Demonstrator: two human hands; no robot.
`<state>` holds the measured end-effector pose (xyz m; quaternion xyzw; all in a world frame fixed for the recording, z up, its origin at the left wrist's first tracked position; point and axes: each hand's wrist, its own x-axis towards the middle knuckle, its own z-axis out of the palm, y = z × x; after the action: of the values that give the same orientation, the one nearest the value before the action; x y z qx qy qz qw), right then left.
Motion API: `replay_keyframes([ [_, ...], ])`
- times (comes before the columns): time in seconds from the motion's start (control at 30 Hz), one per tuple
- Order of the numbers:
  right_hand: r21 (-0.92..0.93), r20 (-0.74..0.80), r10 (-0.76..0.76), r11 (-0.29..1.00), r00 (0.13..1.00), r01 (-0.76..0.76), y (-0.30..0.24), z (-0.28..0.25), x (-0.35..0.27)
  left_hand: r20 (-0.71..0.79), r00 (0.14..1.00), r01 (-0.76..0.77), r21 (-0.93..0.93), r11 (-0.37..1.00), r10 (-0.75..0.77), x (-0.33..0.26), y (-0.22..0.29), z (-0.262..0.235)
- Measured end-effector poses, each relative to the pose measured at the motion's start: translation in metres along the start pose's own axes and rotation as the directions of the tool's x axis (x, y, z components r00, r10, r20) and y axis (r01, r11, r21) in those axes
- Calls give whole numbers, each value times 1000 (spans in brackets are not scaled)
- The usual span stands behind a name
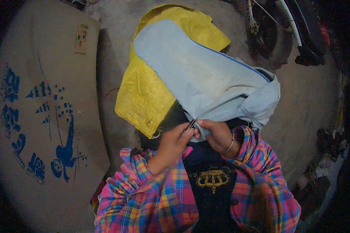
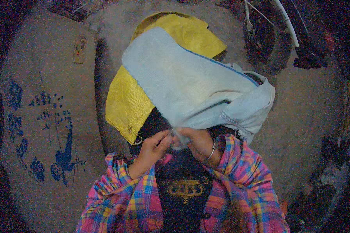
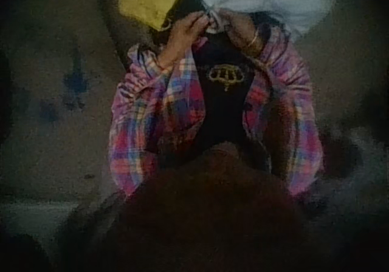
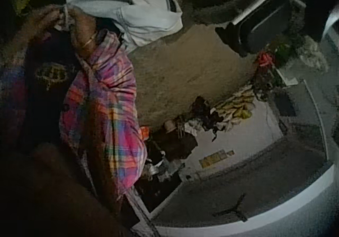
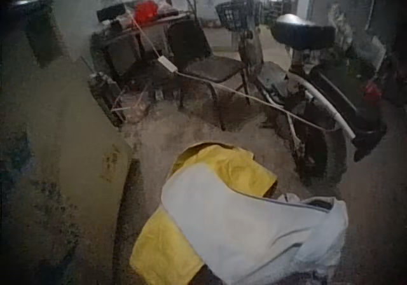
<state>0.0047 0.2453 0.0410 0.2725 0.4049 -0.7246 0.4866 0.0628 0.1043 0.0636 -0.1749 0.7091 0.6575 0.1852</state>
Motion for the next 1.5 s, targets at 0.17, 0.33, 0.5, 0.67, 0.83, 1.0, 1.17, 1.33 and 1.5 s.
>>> replay_keyframes([
  [0.17,-3,20,30,1000,999,-30,-1,-3,-2,35,995,94,-10,996,-93,1,3,0],
  [0.33,-12,-42,53,998,998,-54,-1,-2,-3,5,999,40,-32,999,-40,1,4,2],
  [0.5,-2,-41,23,1000,999,-23,0,-2,-4,22,998,61,-34,998,-60,1,5,2],
  [0.67,-55,18,-4,998,1000,5,-1,-5,-4,30,1000,8,-5,1000,-8,2,1,3],
  [0.83,-34,2,-22,999,1000,22,0,-2,-5,-29,1000,-9,-64,998,7,1,-5,6],
  [1.0,-16,3,11,1000,1000,-11,-2,-1,-8,80,993,104,-234,967,-87,-1,-9,1],
  [1.17,-70,10,-23,997,1000,24,-2,0,-5,148,985,145,-384,912,-94,0,-12,-1],
  [1.33,-47,18,-22,999,1000,23,-4,3,-8,138,981,177,-345,922,-137,-1,-16,0],
  [1.5,-91,-40,-20,996,999,16,-5,4,-9,131,989,115,-387,915,-69,0,-15,2],
])
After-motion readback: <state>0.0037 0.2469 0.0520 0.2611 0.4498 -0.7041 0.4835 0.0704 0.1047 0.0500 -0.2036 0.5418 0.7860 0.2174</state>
